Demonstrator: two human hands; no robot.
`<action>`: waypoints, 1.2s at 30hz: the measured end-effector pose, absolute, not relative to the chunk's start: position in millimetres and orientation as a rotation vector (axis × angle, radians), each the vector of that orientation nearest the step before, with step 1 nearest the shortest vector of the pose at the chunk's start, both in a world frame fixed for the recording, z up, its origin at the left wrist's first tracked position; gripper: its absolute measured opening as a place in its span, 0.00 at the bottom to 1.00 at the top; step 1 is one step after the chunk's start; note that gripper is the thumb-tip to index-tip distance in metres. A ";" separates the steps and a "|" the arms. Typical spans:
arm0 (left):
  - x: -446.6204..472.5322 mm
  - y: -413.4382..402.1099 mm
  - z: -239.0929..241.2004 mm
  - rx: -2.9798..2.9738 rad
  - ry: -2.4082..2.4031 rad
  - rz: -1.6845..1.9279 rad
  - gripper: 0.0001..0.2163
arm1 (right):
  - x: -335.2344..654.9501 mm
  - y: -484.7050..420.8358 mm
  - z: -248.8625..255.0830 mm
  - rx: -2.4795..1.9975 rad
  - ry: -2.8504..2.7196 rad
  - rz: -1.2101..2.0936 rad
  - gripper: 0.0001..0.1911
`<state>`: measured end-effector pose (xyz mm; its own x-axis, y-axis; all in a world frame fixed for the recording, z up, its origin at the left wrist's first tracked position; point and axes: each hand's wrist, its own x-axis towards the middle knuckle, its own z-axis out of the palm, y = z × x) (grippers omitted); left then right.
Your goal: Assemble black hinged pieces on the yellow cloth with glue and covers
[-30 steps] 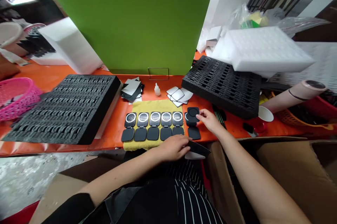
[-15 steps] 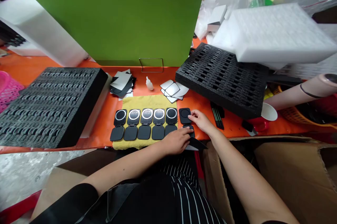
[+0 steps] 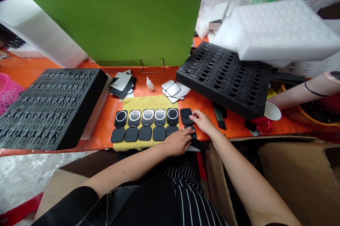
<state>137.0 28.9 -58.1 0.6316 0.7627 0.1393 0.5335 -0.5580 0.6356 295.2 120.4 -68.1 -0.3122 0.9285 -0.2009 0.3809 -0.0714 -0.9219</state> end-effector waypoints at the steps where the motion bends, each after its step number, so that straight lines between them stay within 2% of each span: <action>1: 137.3 29.0 -58.2 2.305 1.011 0.550 0.11 | 295.0 120.2 -67.7 -1.408 -1.696 1.382 0.12; 15: 141.8 29.3 -55.8 2.436 1.065 0.387 0.11 | 292.4 117.8 -64.4 -1.509 -1.773 1.237 0.10; 36: 143.7 30.4 -56.6 2.464 1.063 0.380 0.11 | 293.7 119.5 -74.6 -1.589 -1.802 1.150 0.12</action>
<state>143.7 30.4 -56.6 0.6689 0.7390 0.0795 0.6218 -0.6150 0.4850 293.7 119.5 -74.6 -0.2160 0.9605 -0.1753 0.5631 -0.0241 -0.8260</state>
